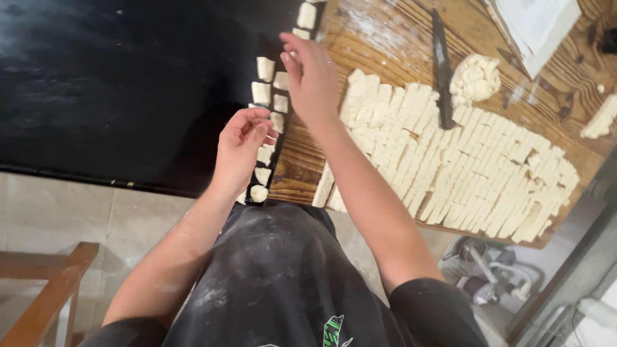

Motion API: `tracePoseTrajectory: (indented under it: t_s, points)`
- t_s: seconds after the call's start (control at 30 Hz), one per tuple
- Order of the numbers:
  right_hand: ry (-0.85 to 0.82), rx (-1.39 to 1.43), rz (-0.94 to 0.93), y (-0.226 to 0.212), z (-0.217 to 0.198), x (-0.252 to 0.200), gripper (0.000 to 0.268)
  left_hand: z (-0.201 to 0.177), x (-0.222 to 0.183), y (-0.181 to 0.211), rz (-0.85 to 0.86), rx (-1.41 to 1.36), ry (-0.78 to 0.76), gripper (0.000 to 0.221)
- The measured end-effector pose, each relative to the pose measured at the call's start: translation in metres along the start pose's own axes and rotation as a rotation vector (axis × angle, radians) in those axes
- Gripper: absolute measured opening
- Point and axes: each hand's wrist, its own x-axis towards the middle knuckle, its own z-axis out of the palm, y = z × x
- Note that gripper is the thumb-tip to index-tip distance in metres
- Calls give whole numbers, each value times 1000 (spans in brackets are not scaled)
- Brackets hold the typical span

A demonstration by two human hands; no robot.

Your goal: Breaking small pieces of dough from strips and arranging them in rows on a baking tray

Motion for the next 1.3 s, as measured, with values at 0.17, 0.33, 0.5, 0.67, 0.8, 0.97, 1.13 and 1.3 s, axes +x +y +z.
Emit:
tracePoseTrajectory:
  t_s: [0.17, 0.33, 0.5, 0.67, 0.8, 0.97, 1.13, 1.3]
  points:
    - [-94, -349, 27, 94, -67, -27, 34, 39, 17, -21, 134, 529, -313, 34]
    - [-391, -129, 228, 97, -114, -30, 24, 108, 41, -35, 386, 1070, -404, 49]
    - [-417, 198, 522, 72, -132, -34, 21, 123, 67, -75, 669, 1254, -250, 40]
    - [-122, 819, 385, 92, -127, -53, 35, 124, 46, -37, 218, 487, -460, 59]
    - [-164, 952, 490, 91, -111, -51, 30, 112, 52, -38, 51, 371, -391, 63]
    - [-2, 763, 518, 94, -67, -41, 18, 84, 60, -43, 99, 323, -183, 33]
    - [-55, 853, 525, 39, -42, -7, 20, 31, 30, -9, 111, 128, -124, 37]
    - [-316, 417, 506, -14, -26, 40, 24, -11, 9, 26, 82, 10, -145, 33]
